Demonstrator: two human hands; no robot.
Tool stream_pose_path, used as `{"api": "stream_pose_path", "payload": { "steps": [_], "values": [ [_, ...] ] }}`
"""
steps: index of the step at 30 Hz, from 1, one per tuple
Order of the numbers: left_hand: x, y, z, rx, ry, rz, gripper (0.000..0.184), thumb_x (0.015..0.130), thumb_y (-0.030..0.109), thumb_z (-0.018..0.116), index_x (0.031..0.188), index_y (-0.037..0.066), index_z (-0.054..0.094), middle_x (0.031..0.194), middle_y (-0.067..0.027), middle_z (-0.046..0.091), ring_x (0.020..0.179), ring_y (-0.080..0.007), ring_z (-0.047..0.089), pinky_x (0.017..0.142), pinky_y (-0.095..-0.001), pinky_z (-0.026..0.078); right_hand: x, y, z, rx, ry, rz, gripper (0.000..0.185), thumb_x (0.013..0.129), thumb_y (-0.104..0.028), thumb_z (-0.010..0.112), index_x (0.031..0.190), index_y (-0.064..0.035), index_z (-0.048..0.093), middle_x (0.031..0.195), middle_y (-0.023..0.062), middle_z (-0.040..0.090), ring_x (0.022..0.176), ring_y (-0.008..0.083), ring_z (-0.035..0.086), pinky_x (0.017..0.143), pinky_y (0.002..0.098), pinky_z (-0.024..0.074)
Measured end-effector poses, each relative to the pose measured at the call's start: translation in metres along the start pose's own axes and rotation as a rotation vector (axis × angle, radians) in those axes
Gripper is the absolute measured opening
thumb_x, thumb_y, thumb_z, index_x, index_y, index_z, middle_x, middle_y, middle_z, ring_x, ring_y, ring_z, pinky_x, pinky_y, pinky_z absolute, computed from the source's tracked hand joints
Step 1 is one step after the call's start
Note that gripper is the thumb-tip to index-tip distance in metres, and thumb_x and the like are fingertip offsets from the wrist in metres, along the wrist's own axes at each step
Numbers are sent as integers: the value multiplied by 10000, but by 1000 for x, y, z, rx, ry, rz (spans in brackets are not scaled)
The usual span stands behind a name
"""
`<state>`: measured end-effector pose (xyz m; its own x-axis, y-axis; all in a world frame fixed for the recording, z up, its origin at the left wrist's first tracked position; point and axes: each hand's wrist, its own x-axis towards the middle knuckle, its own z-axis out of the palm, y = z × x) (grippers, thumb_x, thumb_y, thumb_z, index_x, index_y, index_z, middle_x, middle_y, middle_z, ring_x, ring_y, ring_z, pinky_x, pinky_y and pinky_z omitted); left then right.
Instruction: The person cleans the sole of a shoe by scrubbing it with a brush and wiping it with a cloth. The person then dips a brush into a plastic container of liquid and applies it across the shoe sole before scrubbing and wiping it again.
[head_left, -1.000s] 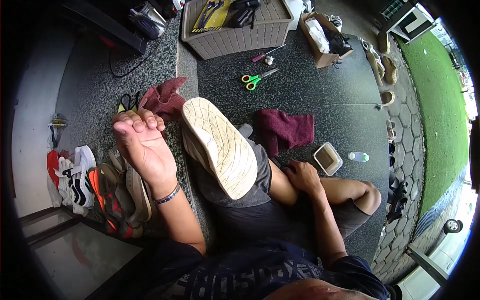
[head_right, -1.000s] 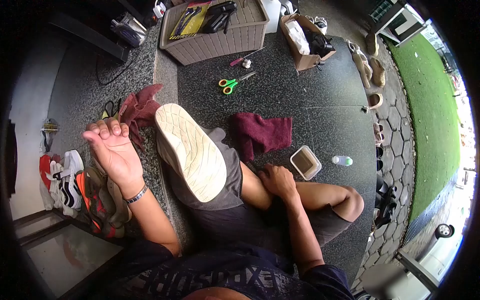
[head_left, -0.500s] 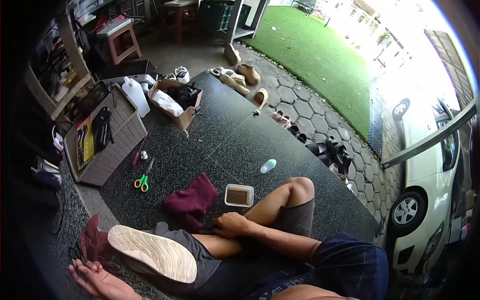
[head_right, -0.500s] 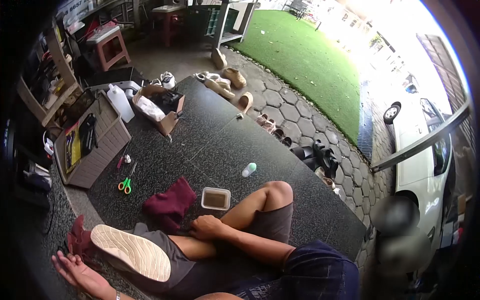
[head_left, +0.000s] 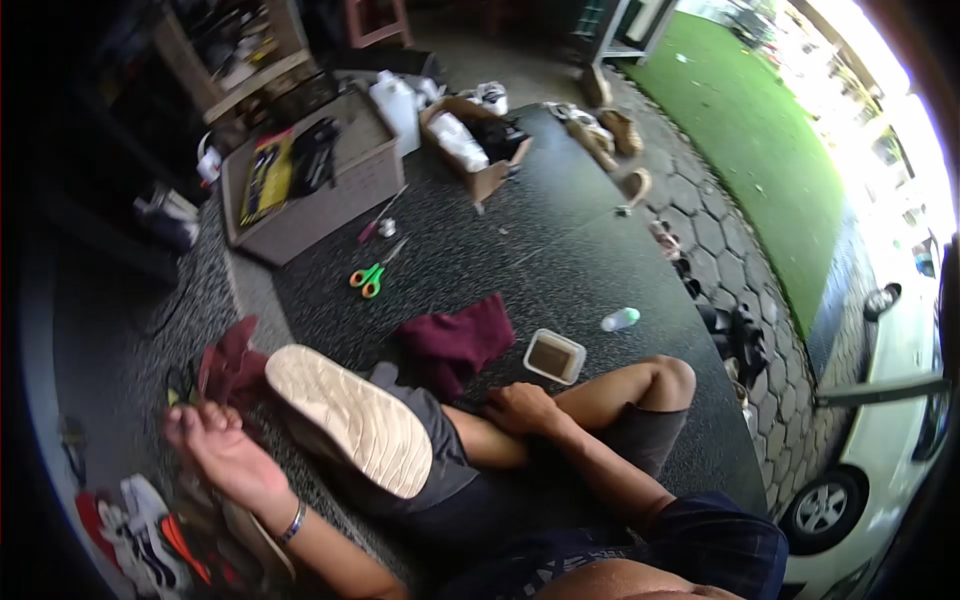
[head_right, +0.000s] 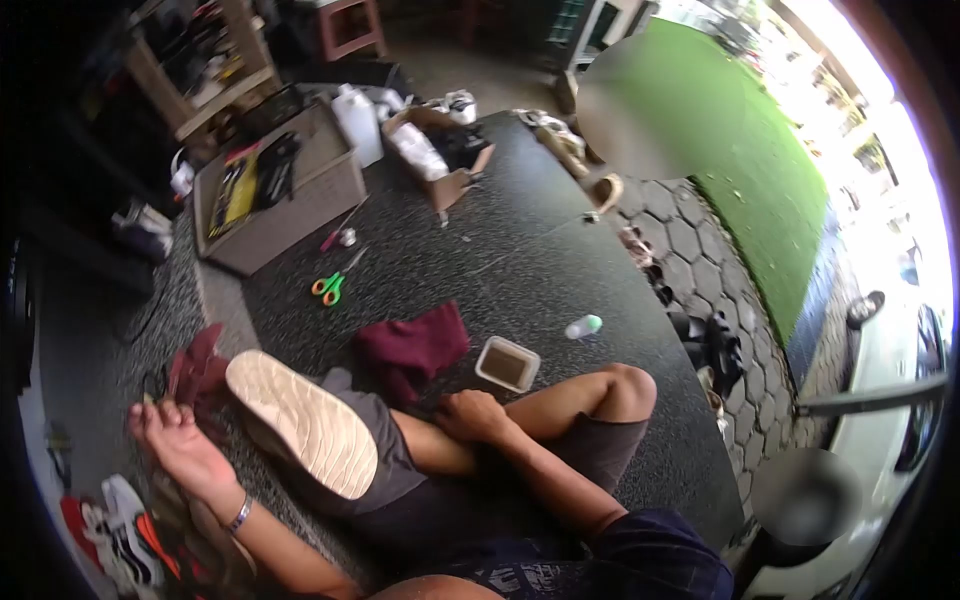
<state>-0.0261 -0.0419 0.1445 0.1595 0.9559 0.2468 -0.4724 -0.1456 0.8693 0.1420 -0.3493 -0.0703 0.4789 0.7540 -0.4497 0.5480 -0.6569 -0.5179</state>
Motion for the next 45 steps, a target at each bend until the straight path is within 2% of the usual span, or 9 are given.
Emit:
{"api": "stream_pose_path", "payload": {
  "steps": [7,13,15,21,23,27,31,34,45],
  "values": [
    [-2,-3,2,-44,-77,6,264,923,57,526,1187,77,527,926,18,481,821,-108,483,726,-287,432,3,4,5,-25,59,-26,411,952,-456,619,1074,-77,721,875,235,734,852,433,719,766,548,574],
    [1,-87,-35,935,-270,27,487,1009,228,609,1388,-40,463,1258,-168,588,1177,-268,564,1068,-394,433,0,-7,-8,48,138,-56,323,959,-365,628,1029,-53,676,950,234,719,936,417,707,813,531,563],
    [-9,-103,-41,950,-315,-205,602,989,257,667,1434,-59,414,1382,-264,547,1294,-335,544,1107,-434,416,2,-5,-9,221,315,-113,229,984,-241,624,978,-14,599,959,241,669,872,431,669,740,515,519],
    [-12,-115,-61,766,-343,-219,624,987,228,681,1464,-57,395,1403,-234,538,1292,-303,548,1106,-416,433,-5,-12,-19,825,502,19,237,1061,-208,546,967,9,537,677,182,596,592,320,622,551,456,435],
    [-13,-113,-63,649,-343,-289,634,984,228,686,1468,-57,392,1410,-226,535,1298,-293,543,1111,-414,431,-24,-19,-52,590,404,113,232,1059,-193,518,1010,30,562,766,185,626,669,353,658,623,452,516],
    [-13,-120,-76,557,-292,-214,587,976,206,634,1459,-43,412,1407,-210,533,1277,-285,542,1106,-413,420,-33,23,-60,-514,955,-427,157,1017,-108,515,1041,39,565,911,234,572,787,418,612,727,518,468],
    [-10,-119,-77,534,-235,-262,571,974,223,607,1451,-41,438,1389,-224,531,1235,-300,546,1074,-418,428,-65,51,-94,163,539,44,164,972,-89,578,1113,-6,568,1057,224,605,863,471,633,783,521,505],
    [-11,-123,-75,574,-252,-210,560,981,233,603,1443,-44,447,1379,-226,531,1224,-300,548,1065,-418,432,-79,45,-117,-124,382,296,222,965,-102,592,1181,-54,582,1098,207,621,970,442,668,803,546,532],
    [-10,-120,-72,575,-231,-284,573,976,218,599,1455,-47,429,1370,-243,546,1209,-315,602,1013,-413,514,-58,72,-105,-305,182,227,228,955,-144,628,1178,-100,609,1030,141,688,919,372,710,762,506,559]
  ]
}}
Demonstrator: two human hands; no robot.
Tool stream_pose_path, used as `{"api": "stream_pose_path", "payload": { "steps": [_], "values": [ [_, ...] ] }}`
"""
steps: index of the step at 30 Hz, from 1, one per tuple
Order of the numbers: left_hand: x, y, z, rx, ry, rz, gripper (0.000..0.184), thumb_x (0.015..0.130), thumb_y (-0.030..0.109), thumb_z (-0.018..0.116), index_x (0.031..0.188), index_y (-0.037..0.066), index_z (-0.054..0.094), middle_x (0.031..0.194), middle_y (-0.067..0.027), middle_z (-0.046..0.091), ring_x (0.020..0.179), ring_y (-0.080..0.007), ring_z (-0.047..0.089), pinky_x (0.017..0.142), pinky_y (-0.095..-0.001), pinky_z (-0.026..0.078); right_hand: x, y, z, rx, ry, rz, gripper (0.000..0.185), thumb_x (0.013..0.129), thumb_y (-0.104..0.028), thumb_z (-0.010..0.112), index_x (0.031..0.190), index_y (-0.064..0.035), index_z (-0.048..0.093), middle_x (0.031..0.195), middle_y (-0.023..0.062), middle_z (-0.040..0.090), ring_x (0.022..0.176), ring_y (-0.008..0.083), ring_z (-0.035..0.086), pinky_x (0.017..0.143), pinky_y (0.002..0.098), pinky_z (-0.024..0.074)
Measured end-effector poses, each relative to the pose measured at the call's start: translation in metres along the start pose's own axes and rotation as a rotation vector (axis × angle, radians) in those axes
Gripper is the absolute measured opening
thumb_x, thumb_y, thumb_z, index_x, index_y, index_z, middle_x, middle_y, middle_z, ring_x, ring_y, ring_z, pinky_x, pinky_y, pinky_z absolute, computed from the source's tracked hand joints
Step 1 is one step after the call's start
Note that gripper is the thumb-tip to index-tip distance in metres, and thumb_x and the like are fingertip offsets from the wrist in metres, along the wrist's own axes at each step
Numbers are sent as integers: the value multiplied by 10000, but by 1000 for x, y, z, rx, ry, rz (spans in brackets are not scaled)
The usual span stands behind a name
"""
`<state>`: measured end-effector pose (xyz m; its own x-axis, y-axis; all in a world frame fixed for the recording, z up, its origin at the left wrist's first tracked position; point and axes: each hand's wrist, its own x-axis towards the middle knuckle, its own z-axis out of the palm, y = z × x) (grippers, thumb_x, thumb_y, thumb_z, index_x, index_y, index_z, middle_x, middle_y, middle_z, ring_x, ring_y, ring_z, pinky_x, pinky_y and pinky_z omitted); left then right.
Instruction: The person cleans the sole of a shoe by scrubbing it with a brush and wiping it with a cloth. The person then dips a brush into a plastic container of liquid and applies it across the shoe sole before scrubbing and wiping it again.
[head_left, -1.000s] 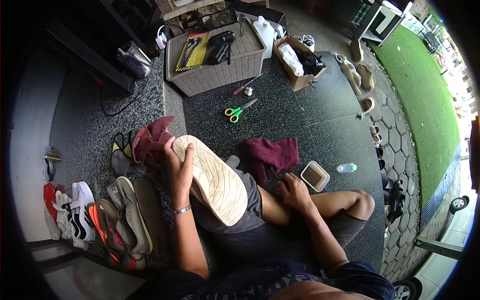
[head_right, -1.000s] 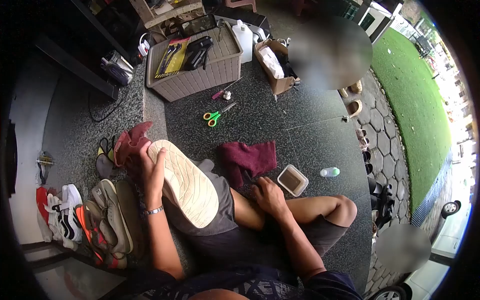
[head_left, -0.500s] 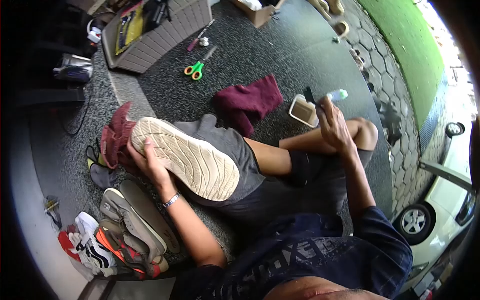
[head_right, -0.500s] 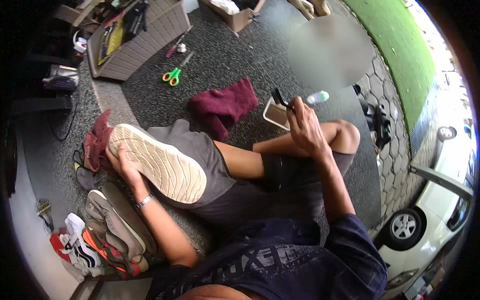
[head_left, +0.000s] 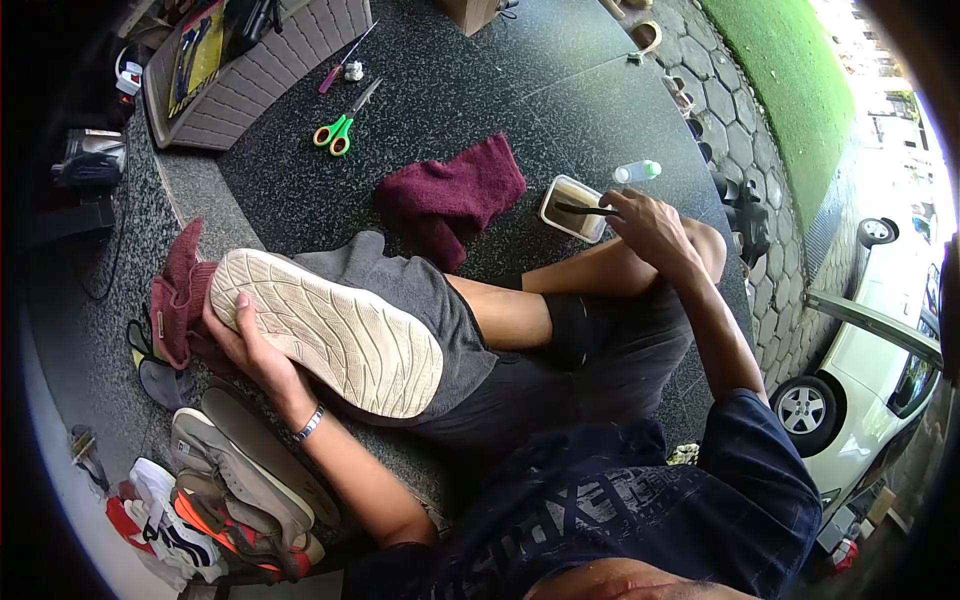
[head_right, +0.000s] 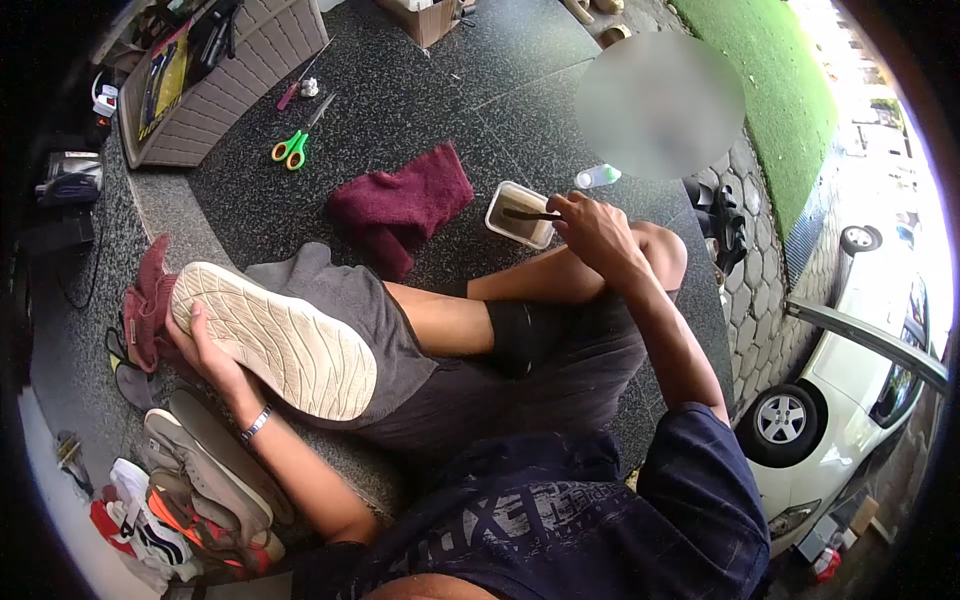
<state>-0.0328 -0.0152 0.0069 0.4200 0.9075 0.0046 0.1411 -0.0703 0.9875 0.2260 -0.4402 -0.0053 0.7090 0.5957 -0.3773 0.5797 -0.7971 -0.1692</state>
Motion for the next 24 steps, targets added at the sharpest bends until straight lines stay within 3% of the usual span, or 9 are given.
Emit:
{"api": "stream_pose_path", "payload": {
  "steps": [9,12,16,24],
  "values": [
    [0,2,2,-3,-3,-16,570,996,240,575,1455,-58,413,1395,-263,528,1231,-324,589,1021,-422,514,-1,-7,-9,21,46,4,191,987,-193,619,1158,-111,637,1026,97,696,917,347,710,742,494,558],
    [-2,7,5,8,5,-22,565,1000,238,568,1458,-55,413,1399,-264,527,1237,-327,588,1025,-424,512,-9,-3,-21,84,158,-63,187,987,-200,626,1147,-107,651,1016,102,695,929,341,706,761,480,559],
    [-1,4,4,-10,-5,-37,556,1005,235,559,1459,-50,413,1401,-263,525,1238,-328,588,1026,-422,513,-17,23,-19,-53,85,-103,161,994,-185,627,1114,-86,668,980,110,679,897,333,690,796,447,552],
    [0,1,3,-32,-24,-18,556,1009,239,557,1462,-44,407,1399,-256,522,1229,-322,586,1034,-421,505,-25,40,-17,-122,156,-269,154,903,-138,692,1052,-102,676,946,73,657,942,270,680,847,411,540]
  ]
}}
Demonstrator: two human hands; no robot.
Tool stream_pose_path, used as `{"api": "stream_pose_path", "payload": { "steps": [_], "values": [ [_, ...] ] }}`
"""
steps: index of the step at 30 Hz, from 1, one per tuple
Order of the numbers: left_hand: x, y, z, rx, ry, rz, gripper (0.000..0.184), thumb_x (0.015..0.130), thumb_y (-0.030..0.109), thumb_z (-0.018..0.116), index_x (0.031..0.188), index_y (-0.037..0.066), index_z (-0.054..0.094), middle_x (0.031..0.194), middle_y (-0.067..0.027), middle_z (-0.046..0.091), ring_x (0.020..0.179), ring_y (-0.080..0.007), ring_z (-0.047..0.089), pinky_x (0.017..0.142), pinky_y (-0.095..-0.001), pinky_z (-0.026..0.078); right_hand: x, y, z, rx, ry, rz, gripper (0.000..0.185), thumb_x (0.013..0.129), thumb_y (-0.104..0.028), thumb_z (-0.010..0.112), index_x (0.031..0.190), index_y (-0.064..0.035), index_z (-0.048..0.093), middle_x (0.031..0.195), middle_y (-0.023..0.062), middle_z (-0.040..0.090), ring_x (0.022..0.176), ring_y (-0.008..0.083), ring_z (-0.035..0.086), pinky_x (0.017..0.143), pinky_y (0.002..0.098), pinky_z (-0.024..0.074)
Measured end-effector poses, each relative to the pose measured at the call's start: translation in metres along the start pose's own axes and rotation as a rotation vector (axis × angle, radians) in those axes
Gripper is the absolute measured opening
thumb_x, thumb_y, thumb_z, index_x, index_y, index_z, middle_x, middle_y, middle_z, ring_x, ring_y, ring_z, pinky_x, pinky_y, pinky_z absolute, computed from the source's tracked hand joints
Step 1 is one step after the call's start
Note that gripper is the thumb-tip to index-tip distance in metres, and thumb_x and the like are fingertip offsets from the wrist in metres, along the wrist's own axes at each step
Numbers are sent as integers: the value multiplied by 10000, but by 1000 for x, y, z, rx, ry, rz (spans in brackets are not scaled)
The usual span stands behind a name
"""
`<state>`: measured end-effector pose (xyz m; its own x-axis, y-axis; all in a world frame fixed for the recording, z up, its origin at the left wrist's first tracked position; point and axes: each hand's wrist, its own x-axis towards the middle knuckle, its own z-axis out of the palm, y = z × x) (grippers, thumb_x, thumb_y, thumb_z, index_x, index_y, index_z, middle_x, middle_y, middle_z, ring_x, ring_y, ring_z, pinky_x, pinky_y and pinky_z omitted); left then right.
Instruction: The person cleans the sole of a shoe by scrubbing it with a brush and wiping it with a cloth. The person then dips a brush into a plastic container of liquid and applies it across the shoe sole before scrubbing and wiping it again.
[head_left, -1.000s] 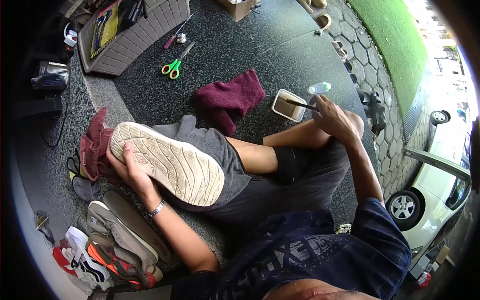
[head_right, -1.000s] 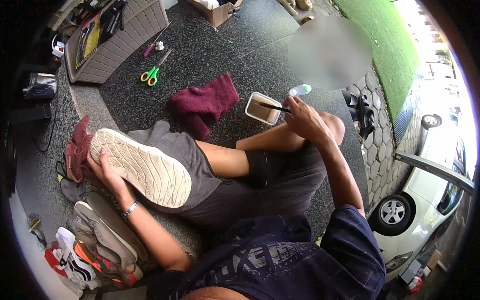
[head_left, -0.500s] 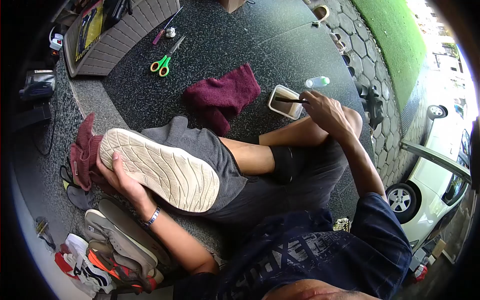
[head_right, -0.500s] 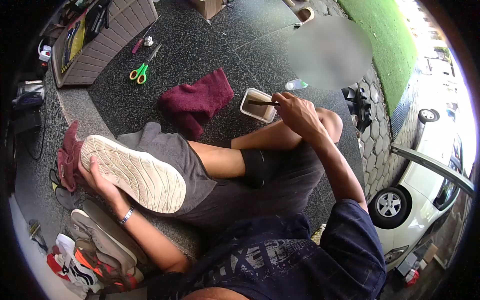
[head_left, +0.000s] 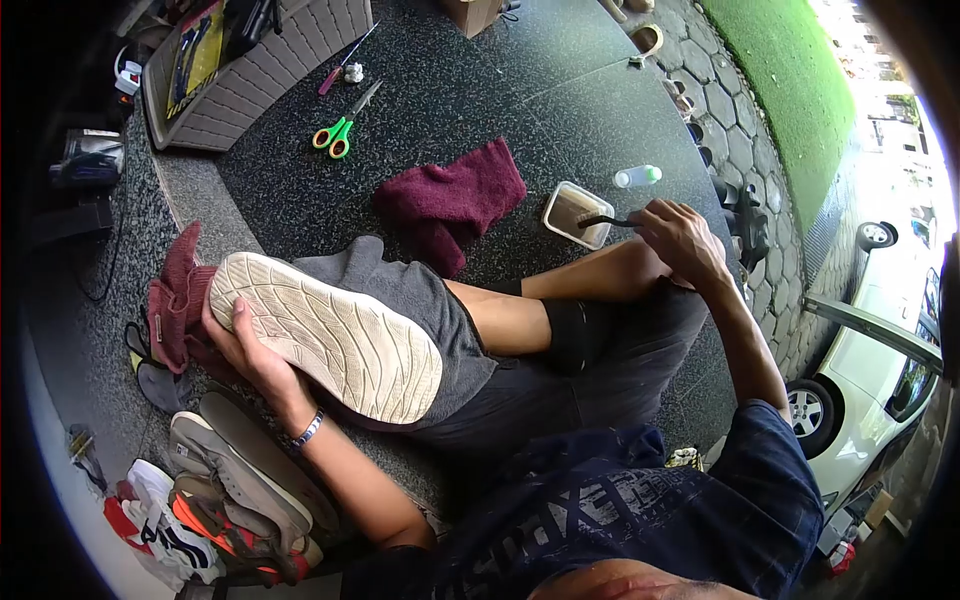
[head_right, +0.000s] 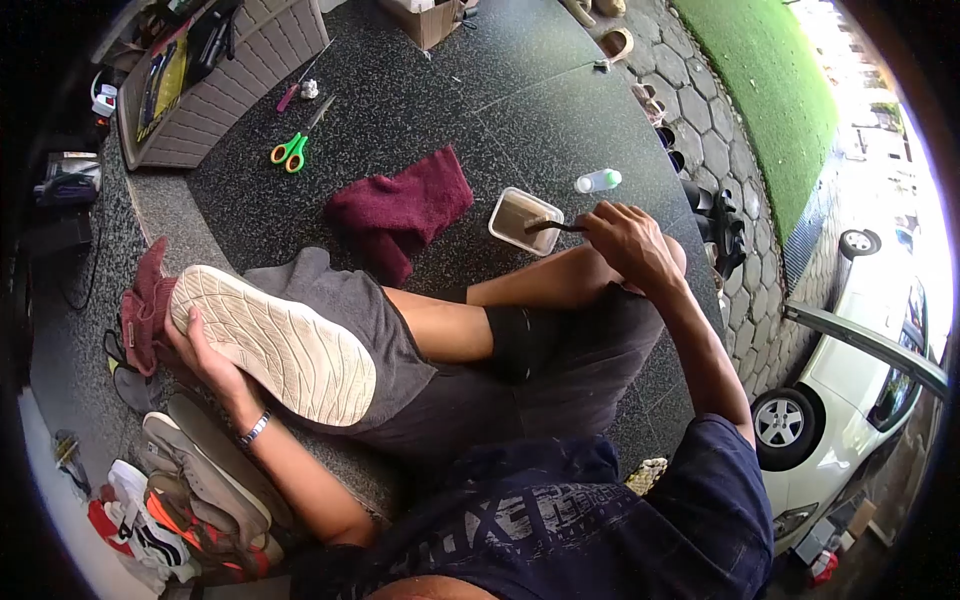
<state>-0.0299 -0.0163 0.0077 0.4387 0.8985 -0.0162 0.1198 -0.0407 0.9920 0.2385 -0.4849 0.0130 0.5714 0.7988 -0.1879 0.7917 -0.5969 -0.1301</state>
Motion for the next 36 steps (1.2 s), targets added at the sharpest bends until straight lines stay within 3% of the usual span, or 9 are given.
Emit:
{"api": "stream_pose_path", "payload": {
  "steps": [6,8,14,18,21,24,28,32,36],
  "values": [
    [-5,7,2,33,-3,11,543,1023,258,534,1477,-15,413,1425,-234,516,1277,-318,548,1080,-432,445,-8,-2,-2,-7,78,-83,149,876,-122,705,1023,-116,684,932,54,654,922,252,675,841,401,524],
    [-4,4,0,49,-1,31,517,1019,228,532,1466,-10,424,1442,-207,512,1292,-308,543,1095,-425,440,-12,1,2,9,54,-84,295,790,-95,709,1081,-102,666,962,51,632,959,259,659,849,398,516],
    [-3,3,-2,53,-23,67,516,1025,249,541,1448,-25,430,1418,-200,524,1294,-297,532,1116,-422,409,-13,-1,-6,17,13,-81,186,882,-107,679,1066,-91,657,930,67,635,939,267,668,831,414,521],
    [-4,3,-1,45,-5,87,499,1023,234,542,1434,-28,436,1384,-207,537,1255,-290,542,1102,-423,411,-11,-10,-4,160,115,154,114,972,-131,615,1062,-63,628,946,129,654,895,353,668,785,458,525],
    [-2,-2,-2,37,-14,94,502,1025,245,545,1434,-26,438,1382,-207,538,1258,-290,540,1104,-423,409,-4,3,16,270,205,320,158,1038,-180,550,1058,-28,590,973,208,675,901,428,657,764,518,512],
    [-2,-3,-2,45,-4,91,506,1029,255,543,1435,-26,437,1385,-210,538,1262,-295,540,1103,-423,410,5,17,46,360,204,348,174,1045,-201,553,1072,-35,597,943,224,686,859,448,656,736,517,511],
    [-1,-2,-2,40,-6,86,510,1032,267,540,1439,-22,436,1391,-215,535,1268,-302,540,1102,-427,413,24,10,59,640,-22,526,248,1077,-230,509,1108,5,581,907,219,685,803,359,706,705,458,542],
    [-3,0,-2,63,-8,76,511,1033,273,541,1442,-15,435,1389,-216,538,1268,-302,541,1100,-427,415,38,9,76,999,100,549,282,1097,-271,508,1098,1,586,824,137,638,671,226,664,626,381,549],
    [-2,-2,-2,60,-11,85,513,1034,276,541,1445,-9,431,1388,-215,539,1264,-300,543,1096,-424,418,53,-4,71,960,51,482,281,1103,-271,504,1086,-2,585,824,79,608,710,157,634,621,331,541]
  ]
}}
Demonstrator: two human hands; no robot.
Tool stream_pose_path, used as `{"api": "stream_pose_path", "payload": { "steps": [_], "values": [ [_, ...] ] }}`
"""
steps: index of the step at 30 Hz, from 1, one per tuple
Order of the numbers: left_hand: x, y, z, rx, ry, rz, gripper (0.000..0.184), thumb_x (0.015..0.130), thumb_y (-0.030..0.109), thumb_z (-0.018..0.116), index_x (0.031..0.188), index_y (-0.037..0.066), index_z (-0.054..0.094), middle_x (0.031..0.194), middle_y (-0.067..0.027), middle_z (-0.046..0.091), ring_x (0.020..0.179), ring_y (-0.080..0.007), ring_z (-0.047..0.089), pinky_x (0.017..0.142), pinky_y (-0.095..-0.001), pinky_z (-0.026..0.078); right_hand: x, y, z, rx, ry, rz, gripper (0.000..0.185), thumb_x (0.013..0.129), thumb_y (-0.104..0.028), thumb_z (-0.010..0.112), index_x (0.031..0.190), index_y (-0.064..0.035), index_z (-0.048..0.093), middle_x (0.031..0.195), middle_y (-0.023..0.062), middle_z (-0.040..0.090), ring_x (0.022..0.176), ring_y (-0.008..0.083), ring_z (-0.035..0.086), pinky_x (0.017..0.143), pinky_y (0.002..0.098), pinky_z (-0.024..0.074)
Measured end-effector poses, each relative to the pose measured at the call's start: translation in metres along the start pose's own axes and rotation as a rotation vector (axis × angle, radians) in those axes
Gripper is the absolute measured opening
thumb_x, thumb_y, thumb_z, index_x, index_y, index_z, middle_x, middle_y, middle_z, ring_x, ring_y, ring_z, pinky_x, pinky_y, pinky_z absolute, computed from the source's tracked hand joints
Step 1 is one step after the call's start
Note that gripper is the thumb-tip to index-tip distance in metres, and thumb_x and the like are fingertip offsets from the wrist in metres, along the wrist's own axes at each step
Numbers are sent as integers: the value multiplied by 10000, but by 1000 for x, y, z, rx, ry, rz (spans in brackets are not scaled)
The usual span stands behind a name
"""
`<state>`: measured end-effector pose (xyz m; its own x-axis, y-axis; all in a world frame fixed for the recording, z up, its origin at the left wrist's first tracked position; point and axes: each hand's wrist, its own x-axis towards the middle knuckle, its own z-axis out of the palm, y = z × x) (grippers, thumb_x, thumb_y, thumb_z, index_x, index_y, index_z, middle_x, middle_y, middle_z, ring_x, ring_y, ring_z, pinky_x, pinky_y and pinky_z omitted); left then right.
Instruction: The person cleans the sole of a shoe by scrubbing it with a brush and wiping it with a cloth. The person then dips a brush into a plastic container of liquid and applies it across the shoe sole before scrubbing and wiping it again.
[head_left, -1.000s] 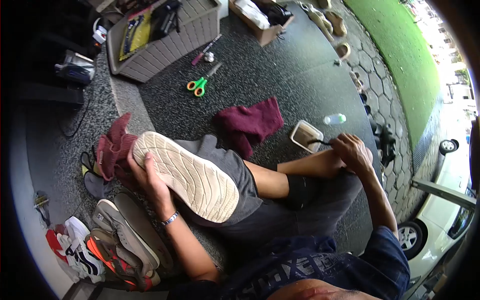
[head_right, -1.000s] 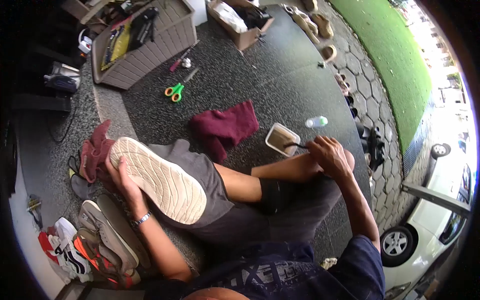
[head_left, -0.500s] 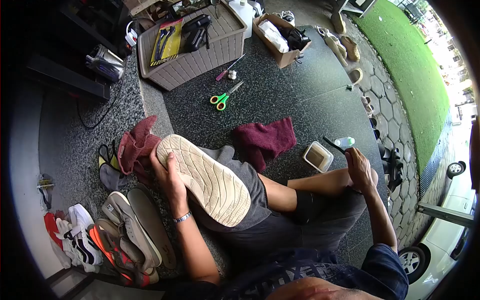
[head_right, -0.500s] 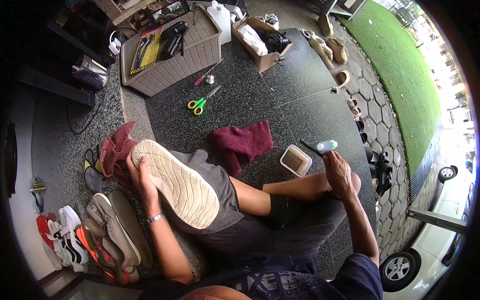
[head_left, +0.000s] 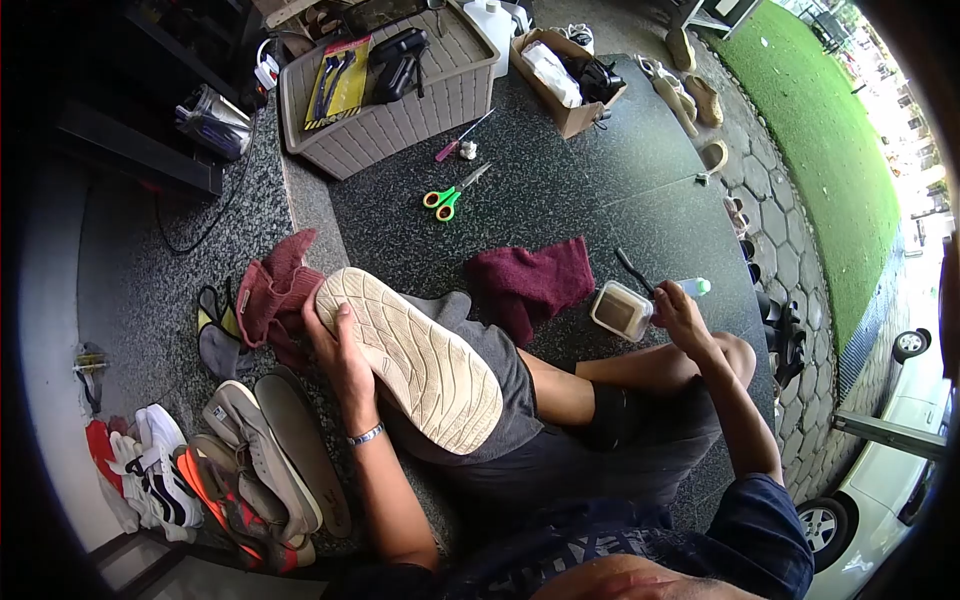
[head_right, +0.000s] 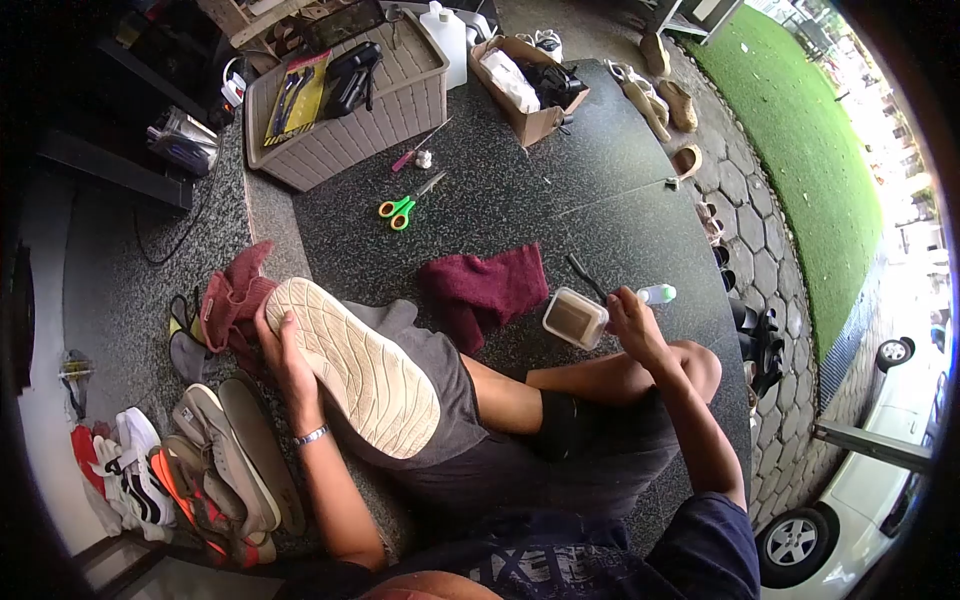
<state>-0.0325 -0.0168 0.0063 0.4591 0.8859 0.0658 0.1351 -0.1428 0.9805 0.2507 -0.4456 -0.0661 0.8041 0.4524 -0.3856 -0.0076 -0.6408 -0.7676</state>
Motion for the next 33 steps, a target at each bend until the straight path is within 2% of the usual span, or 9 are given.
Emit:
{"api": "stream_pose_path", "payload": {
  "steps": [5,8,11,14,18,22,33],
  "values": [
    [-1,4,1,-18,1,-27,515,1033,278,542,1447,-8,432,1390,-210,534,1270,-297,536,1104,-427,407,11,-17,19,77,-16,-84,276,1098,-261,509,1087,7,576,829,114,618,704,179,647,622,347,534],
    [-1,5,1,-19,-6,-34,514,1031,273,540,1447,-9,431,1386,-209,534,1272,-296,531,1108,-428,402,15,-33,23,-48,-26,-123,221,1080,-213,522,1074,3,567,844,162,631,730,263,673,664,405,540],
    [-1,2,-1,0,-5,-27,514,1028,267,539,1446,-12,430,1381,-211,535,1267,-295,531,1106,-427,402,10,-46,19,-459,93,-394,150,1046,-159,546,1058,-12,569,893,183,640,823,352,674,735,462,536],
    [-1,3,0,12,7,-15,517,1023,265,541,1445,-13,431,1377,-212,536,1258,-295,534,1103,-426,403,-2,-61,7,-626,73,-520,112,1012,-134,577,1049,-28,575,930,178,637,891,402,650,781,497,519],
    [-2,7,1,-29,-11,-25,520,1022,266,542,1445,-15,428,1372,-212,538,1251,-292,536,1101,-425,405,-12,-37,-8,-681,-77,-527,102,982,-126,621,1029,-43,587,928,149,628,861,364,648,760,464,524],
    [-3,8,1,-19,-5,-32,520,1026,263,538,1448,-18,420,1371,-209,537,1250,-288,536,1100,-422,406,-22,-33,-17,-714,-88,-649,118,965,-131,649,1023,-43,594,917,125,632,850,340,656,746,448,535],
    [-3,6,2,-68,3,-34,494,1033,244,537,1435,-22,432,1374,-177,540,1259,-268,527,1111,-408,397,-24,-28,-20,-654,-113,-533,108,955,-140,666,1014,-63,621,904,109,650,818,336,678,704,453,547]
  ]
}}
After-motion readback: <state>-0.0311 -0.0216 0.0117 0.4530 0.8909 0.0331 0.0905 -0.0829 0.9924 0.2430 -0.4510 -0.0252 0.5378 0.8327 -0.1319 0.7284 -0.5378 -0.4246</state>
